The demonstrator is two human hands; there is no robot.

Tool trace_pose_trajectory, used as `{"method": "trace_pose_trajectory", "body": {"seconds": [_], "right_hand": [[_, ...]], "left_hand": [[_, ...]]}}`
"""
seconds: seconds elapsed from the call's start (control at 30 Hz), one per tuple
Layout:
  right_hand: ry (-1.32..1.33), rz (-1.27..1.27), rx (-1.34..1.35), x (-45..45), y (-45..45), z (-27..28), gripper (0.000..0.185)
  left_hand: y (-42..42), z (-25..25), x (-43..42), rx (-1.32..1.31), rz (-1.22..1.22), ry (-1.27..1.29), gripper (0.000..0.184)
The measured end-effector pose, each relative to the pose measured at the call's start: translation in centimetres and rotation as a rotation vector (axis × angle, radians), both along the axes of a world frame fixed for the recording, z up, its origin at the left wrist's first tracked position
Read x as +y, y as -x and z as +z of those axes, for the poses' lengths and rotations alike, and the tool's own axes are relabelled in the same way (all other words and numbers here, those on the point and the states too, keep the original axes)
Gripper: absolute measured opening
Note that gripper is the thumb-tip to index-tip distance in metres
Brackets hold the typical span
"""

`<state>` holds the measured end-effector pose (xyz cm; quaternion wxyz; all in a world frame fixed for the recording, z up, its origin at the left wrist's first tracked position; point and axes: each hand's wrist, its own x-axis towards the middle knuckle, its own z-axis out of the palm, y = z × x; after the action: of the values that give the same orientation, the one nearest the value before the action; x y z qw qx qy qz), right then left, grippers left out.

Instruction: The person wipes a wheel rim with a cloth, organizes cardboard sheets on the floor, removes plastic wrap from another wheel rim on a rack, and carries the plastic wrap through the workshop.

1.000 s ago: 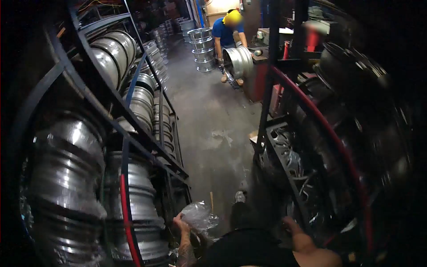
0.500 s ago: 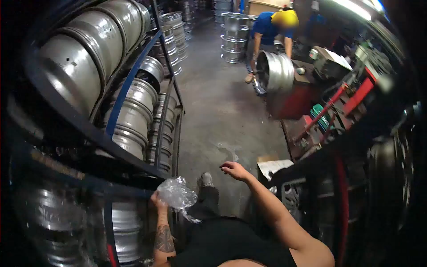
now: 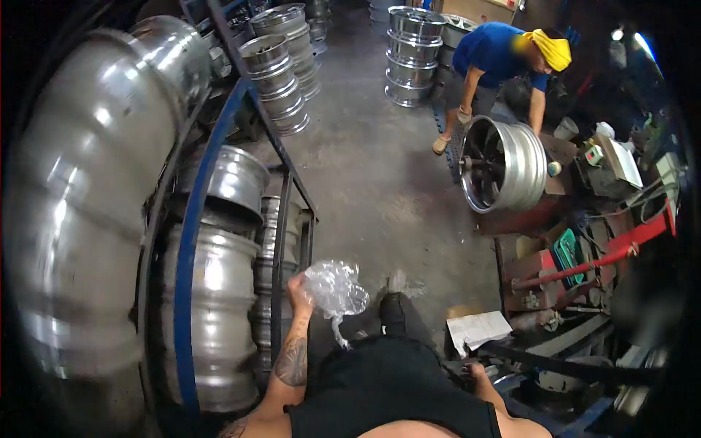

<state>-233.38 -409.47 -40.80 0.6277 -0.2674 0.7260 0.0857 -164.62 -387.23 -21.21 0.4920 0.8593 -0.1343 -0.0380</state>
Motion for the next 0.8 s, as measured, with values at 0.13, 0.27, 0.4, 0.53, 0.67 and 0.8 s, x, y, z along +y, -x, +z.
{"method": "trace_pose_trajectory", "body": {"seconds": [0.13,0.27,0.4,0.53,0.67,0.8], "right_hand": [[-0.115,-0.018,0.067,-7.9,-10.0,1.2,0.035],[0.117,0.220,-0.109,-25.2,-31.4,-3.8,0.019],[0.817,1.091,-0.221,-45.6,-61.1,-2.1,0.028],[0.844,0.915,-0.496,-59.7,-92.0,14.6,0.029],[0.710,0.608,-0.852,-67.2,-108.7,21.4,0.027],[1.100,1.029,-0.607,-77.0,-111.9,10.5,0.027]], "left_hand": [[-10.8,-0.5,-11.9,-0.084,-0.079,-0.081,0.027],[-21.4,0.7,-22.4,-0.068,-0.089,-0.041,0.026],[-32.4,-2.4,-30.0,-0.174,0.077,0.315,0.022],[-43.5,-3.4,-37.4,0.199,0.072,0.364,0.019],[-54.2,-5.2,-45.6,0.240,0.215,0.275,0.016],[-66.5,-8.2,-53.9,0.034,0.266,-0.004,0.020]]}}
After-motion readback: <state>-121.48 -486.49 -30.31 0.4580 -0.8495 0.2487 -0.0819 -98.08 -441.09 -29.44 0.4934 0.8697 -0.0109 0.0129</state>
